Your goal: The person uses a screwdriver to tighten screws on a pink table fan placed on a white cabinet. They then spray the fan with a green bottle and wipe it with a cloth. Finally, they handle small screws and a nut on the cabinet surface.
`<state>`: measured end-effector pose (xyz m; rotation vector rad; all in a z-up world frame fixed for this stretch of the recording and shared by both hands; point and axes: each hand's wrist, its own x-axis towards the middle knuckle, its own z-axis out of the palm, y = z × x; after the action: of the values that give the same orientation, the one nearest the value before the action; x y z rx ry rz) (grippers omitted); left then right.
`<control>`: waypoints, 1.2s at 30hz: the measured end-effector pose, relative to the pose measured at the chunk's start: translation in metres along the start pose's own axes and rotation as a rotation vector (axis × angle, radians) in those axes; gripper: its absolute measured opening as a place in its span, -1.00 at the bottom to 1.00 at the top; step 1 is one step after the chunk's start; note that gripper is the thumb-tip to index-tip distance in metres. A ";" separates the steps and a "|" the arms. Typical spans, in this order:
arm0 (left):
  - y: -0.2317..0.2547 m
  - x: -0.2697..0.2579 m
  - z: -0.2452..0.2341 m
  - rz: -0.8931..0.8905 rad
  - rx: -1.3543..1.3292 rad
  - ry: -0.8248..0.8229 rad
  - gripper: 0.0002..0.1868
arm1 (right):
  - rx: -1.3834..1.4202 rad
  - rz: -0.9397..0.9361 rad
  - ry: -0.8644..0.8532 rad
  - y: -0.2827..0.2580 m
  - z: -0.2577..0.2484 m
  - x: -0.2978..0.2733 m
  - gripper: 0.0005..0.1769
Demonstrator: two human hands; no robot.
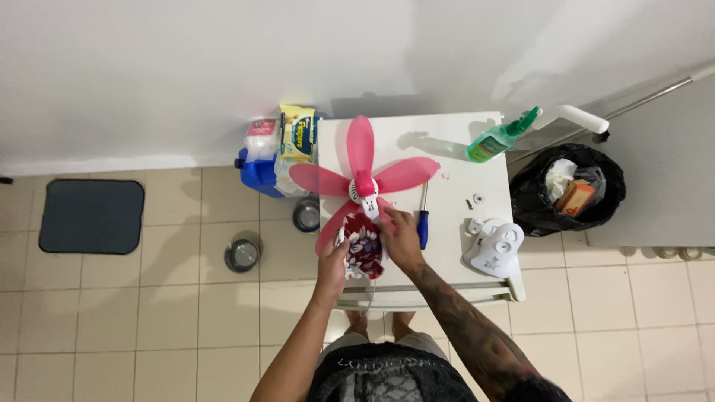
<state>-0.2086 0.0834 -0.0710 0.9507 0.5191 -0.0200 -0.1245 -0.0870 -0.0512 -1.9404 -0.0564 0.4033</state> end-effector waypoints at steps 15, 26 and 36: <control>0.020 0.067 0.032 0.291 0.959 -0.021 -0.58 | 0.136 0.097 0.130 -0.027 -0.025 0.017 -0.61; 0.025 0.059 0.046 0.242 1.134 0.070 -0.59 | -0.081 -0.026 -0.061 0.004 0.011 -0.010 -0.52; 0.041 0.065 0.077 0.464 0.854 -0.090 -0.62 | -0.313 -0.518 0.022 -0.080 -0.007 0.038 -0.42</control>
<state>-0.1101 0.0610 -0.0315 1.8805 0.1785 0.1438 -0.0744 -0.0524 0.0142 -2.1405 -0.6255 0.0254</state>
